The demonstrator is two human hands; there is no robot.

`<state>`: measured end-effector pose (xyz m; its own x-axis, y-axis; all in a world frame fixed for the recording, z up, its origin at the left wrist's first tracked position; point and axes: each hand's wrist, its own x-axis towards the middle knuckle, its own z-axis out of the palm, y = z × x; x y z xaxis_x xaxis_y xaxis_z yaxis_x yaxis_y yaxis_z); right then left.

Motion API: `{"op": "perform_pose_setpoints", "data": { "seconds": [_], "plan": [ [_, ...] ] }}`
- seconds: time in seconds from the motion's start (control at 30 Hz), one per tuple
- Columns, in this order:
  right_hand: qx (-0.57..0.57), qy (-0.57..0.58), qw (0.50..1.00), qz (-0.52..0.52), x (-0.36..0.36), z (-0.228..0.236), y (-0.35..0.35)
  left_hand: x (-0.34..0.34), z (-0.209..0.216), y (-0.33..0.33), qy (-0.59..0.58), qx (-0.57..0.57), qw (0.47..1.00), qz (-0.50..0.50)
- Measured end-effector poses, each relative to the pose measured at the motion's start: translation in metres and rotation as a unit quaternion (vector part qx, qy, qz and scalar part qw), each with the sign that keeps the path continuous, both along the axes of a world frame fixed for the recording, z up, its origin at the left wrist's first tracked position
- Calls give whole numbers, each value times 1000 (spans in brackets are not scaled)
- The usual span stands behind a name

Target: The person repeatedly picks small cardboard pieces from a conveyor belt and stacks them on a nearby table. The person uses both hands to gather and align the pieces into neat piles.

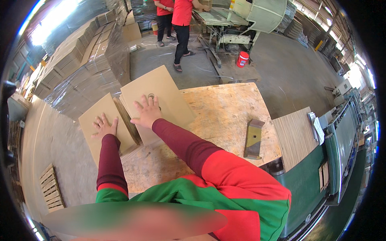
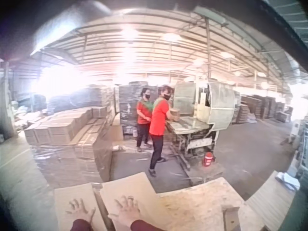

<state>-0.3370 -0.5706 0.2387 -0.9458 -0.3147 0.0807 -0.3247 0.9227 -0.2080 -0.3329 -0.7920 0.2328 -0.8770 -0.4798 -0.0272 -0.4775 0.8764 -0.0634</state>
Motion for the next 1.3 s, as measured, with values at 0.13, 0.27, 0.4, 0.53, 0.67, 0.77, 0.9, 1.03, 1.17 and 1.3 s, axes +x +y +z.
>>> {"op": "perform_pose_setpoints", "data": {
  "seconds": [0.13, 0.27, 0.4, 0.53, 0.67, 0.77, 0.9, 1.03, 1.17, 1.3],
  "plan": [
    [-8, 12, 1000, -1, 1, -2, 0, 1, 2, 0, 7, 6, 1000, 0],
    [-21, 21, 1000, 1, 1, -2, -1, 2, 4, 1, 6, 8, 1000, 1],
    [-12, 24, 1000, -2, 2, -2, -2, 3, 6, 1, 9, 6, 1000, -1],
    [-16, 18, 1000, -9, 2, -4, -3, 4, 5, 0, 9, 11, 1000, -4],
    [-13, 27, 1000, -8, 1, -4, -6, 4, 4, -1, 17, 20, 1000, -7],
    [2, 29, 1000, -7, -1, -4, -6, 4, 3, -3, 19, 20, 1000, -7],
    [13, 27, 999, -12, 1, -2, -6, 5, 0, -5, 25, 19, 999, -10],
    [31, 46, 998, -21, 3, 0, -9, 4, 0, -6, 27, 24, 999, -13],
    [37, 49, 998, -17, -1, 2, -11, 5, 0, -7, 26, 27, 999, -8],
    [-11, 72, 997, -12, -2, 1, -6, 5, -2, -8, 38, 32, 999, -11]
  ]
}}
